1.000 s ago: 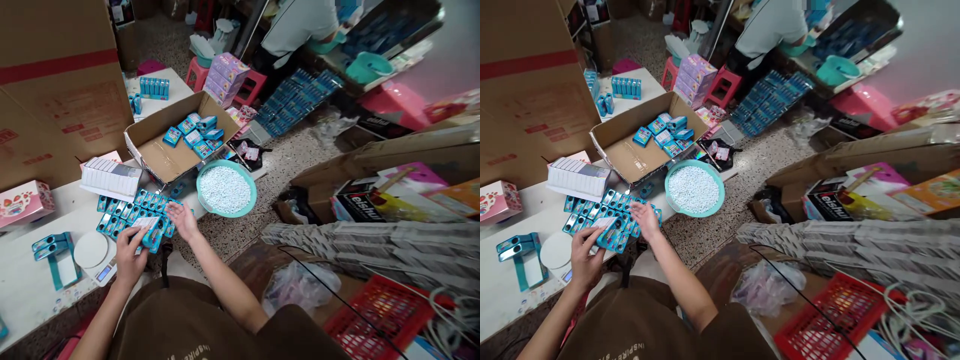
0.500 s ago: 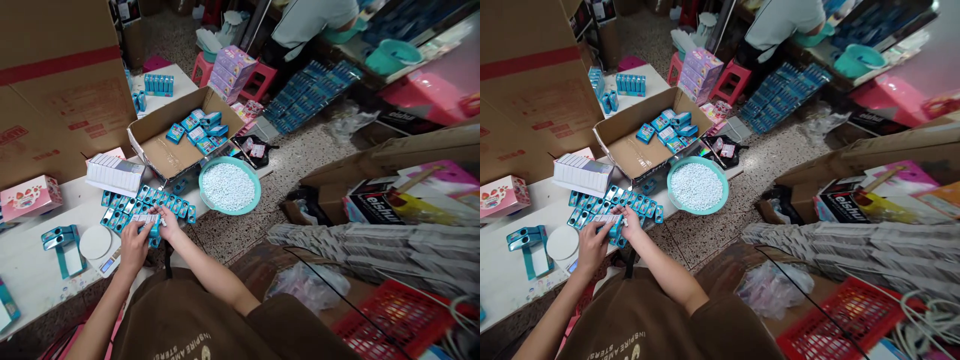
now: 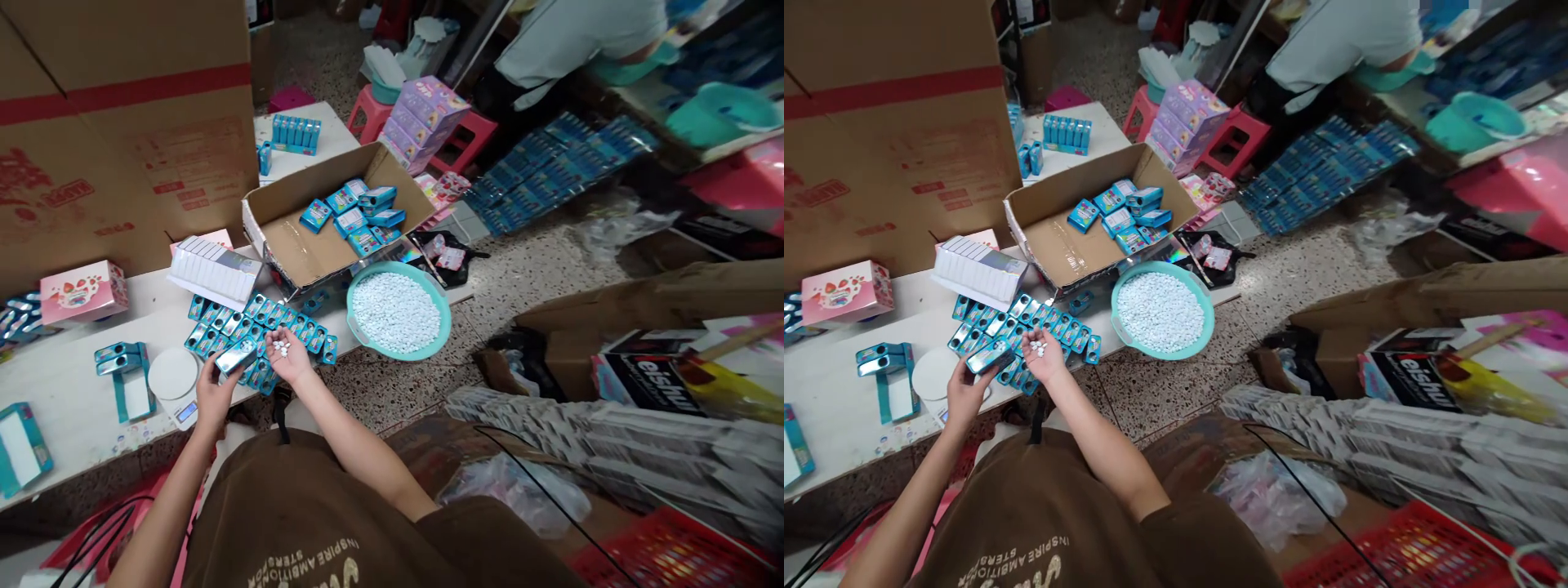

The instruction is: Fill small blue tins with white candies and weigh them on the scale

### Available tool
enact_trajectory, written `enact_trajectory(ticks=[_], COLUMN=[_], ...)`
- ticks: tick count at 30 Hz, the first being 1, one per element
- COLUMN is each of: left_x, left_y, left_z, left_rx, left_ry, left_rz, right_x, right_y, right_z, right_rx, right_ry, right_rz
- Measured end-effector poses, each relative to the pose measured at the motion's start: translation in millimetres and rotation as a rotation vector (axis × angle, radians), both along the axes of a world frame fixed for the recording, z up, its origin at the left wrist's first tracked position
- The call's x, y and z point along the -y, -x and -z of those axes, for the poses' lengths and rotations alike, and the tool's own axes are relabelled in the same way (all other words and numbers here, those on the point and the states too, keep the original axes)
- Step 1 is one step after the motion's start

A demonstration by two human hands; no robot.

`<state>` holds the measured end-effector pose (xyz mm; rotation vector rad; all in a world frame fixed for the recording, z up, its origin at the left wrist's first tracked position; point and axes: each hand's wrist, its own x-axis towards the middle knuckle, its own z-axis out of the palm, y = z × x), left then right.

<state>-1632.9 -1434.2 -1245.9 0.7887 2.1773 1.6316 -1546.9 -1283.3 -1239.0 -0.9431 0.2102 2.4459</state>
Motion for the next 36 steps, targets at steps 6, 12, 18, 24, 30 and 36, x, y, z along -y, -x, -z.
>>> enact_trajectory(ticks=[6,12,18,24,30,36], left_x=[63.3,134.3,172.6,193.7,199.1,188.3], left_y=[47.2,106.9,136.7,157.4,183.2,201.5], left_z=[27.8,71.7,105.8,123.8,142.1,155.6], left_rx=[0.209,0.156,0.024,0.024,0.014,0.032], left_ry=[-0.088,0.034,0.163,0.181,0.248,0.26], left_rz=[-0.392,-0.51,-0.414,-0.265,-0.144,-0.057], right_x=[19.5,54.2,95.0,133.9,165.1,188.8], right_y=[-10.7,-11.9,2.9,14.5,18.0,21.0], right_z=[7.7,20.8,24.2,25.1,27.0,36.6], right_rx=[0.037,0.216,0.203,0.221,0.235,0.243], right_ry=[-0.091,-0.198,-0.208,-0.237,-0.2,-0.128], right_rz=[-0.242,-0.267,-0.279,-0.217,-0.138,-0.094])
